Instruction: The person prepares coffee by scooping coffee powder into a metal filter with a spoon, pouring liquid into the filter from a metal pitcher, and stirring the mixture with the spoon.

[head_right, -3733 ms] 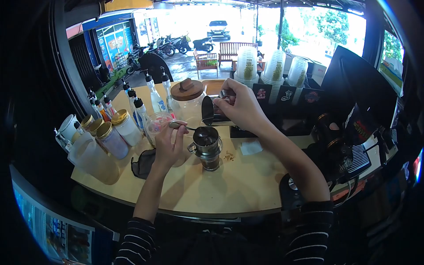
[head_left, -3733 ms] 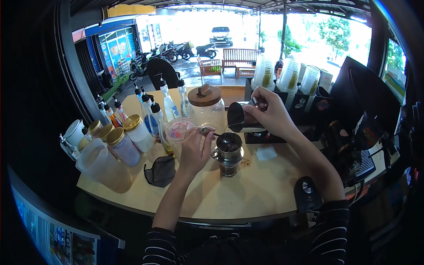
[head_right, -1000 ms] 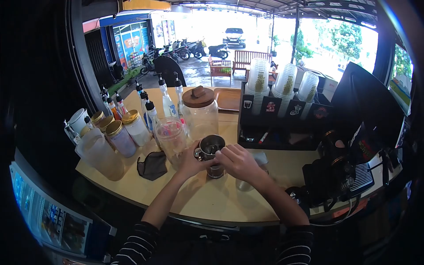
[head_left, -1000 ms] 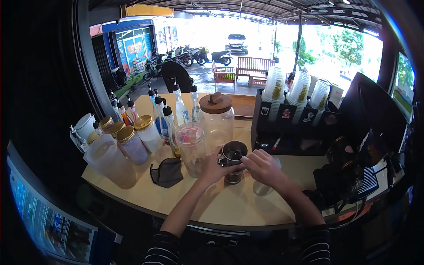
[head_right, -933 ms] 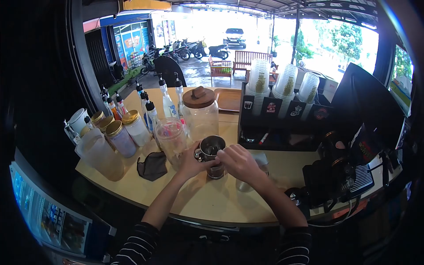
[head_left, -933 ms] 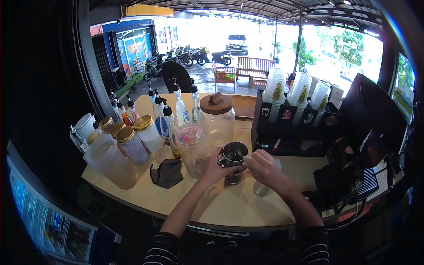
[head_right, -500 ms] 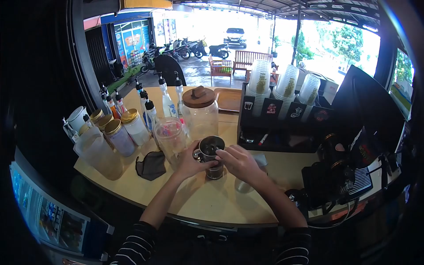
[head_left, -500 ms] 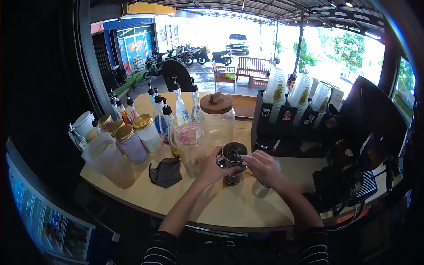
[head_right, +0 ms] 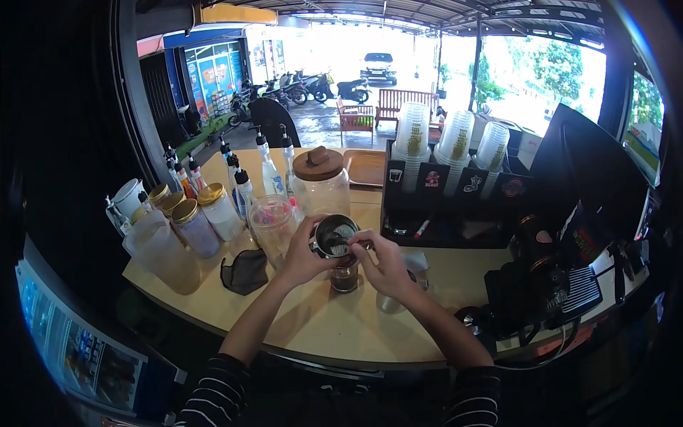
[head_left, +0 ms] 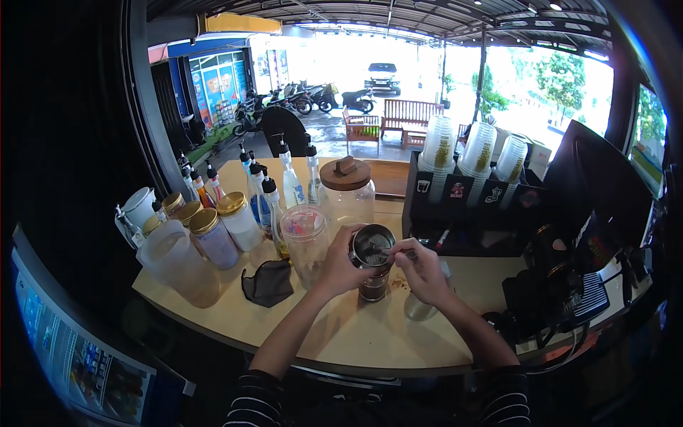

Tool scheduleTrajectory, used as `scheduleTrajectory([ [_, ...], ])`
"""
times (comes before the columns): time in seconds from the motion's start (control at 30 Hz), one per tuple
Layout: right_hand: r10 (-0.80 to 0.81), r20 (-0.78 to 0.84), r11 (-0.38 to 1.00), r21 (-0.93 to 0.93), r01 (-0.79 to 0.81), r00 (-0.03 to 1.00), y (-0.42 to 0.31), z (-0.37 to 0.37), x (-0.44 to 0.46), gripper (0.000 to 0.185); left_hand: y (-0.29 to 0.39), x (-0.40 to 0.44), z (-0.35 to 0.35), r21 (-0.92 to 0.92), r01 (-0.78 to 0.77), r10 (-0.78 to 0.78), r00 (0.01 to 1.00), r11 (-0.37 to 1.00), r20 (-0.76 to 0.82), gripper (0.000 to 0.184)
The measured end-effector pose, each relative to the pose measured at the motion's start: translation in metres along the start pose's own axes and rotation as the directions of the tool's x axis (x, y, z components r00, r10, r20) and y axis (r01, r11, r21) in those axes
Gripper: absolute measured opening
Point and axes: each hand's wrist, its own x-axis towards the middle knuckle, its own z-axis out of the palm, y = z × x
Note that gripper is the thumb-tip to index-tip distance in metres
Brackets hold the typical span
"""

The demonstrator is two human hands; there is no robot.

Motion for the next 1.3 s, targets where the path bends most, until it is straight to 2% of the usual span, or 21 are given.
scheduleTrajectory([
  [0.07,-0.010,0.032,1.000,0.002,0.010,0.999,-0.001,0.000,-0.001,0.012,-0.003,0.001,0.001,-0.008,-0.003,0.003,1.000,1.000,0.020,0.081],
  [0.17,-0.052,-0.043,0.999,-0.018,0.052,0.998,-0.006,-0.004,0.004,0.012,-0.008,0.001,-0.001,0.002,-0.026,0.026,0.999,1.000,0.043,0.082],
  [0.23,0.043,0.043,0.977,0.206,-0.051,0.998,-0.007,-0.005,0.003,0.014,-0.005,0.003,-0.005,0.021,-0.047,0.046,0.998,0.999,0.048,0.082],
  [0.27,0.044,0.042,0.977,0.208,-0.052,0.998,-0.008,-0.007,0.003,0.014,-0.002,0.004,-0.008,0.011,-0.028,0.028,0.997,1.000,0.077,0.082],
  [0.33,0.074,0.152,0.978,0.184,-0.102,0.986,-0.008,-0.014,0.002,0.018,-0.002,0.006,-0.010,-0.001,-0.014,0.014,0.994,1.000,0.108,0.082],
  [0.47,0.063,0.104,0.972,0.220,-0.085,0.993,-0.011,-0.020,0.010,0.018,-0.006,0.007,-0.013,0.070,-0.056,0.043,0.983,0.996,0.178,0.083],
  [0.53,0.046,0.256,0.996,0.065,-0.064,0.966,-0.019,-0.028,0.015,0.016,-0.003,0.007,-0.016,0.083,-0.052,0.036,0.981,0.995,0.190,0.083],
  [0.57,0.048,0.255,0.996,0.063,-0.066,0.966,-0.026,-0.033,0.020,0.016,0.000,0.008,-0.018,0.141,-0.081,0.049,0.975,0.987,0.216,0.083],
  [0.63,0.102,0.365,0.993,-0.090,-0.074,0.926,-0.039,-0.045,0.034,0.015,0.005,0.011,-0.022,0.195,-0.110,0.060,0.968,0.975,0.245,0.083],
  [0.7,0.084,0.410,0.992,-0.117,-0.039,0.908,-0.041,-0.053,0.049,0.016,0.008,0.012,-0.024,0.319,-0.186,0.079,0.944,0.929,0.321,0.083],
  [0.77,0.049,0.497,0.984,-0.171,0.043,0.867,-0.044,-0.056,0.060,0.020,0.010,0.013,-0.024,0.320,-0.194,0.086,0.943,0.927,0.321,0.082],
  [0.87,0.002,0.556,0.987,-0.134,0.087,0.831,-0.033,-0.045,0.064,0.017,0.009,0.011,-0.019,0.326,-0.201,0.100,0.949,0.924,0.299,0.083],
  [1.0,-0.054,0.512,0.996,-0.033,0.082,0.858,-0.028,-0.044,0.070,0.019,0.011,0.008,-0.018,0.344,-0.170,0.095,0.970,0.924,0.225,0.083],
  [1.07,-0.007,0.537,0.998,-0.052,0.041,0.844,-0.032,-0.046,0.071,0.024,0.009,0.003,-0.016,0.346,-0.160,0.092,0.974,0.924,0.207,0.084],
  [1.23,-0.040,0.539,0.999,-0.008,0.053,0.841,-0.027,-0.042,0.069,0.023,0.012,-0.004,-0.013,0.397,-0.159,0.086,0.977,0.904,0.196,0.083],
  [1.3,-0.048,0.632,0.993,-0.052,0.104,0.774,-0.031,-0.049,0.079,0.022,0.019,-0.001,-0.016,0.479,-0.198,0.086,0.965,0.855,0.246,0.082],
])
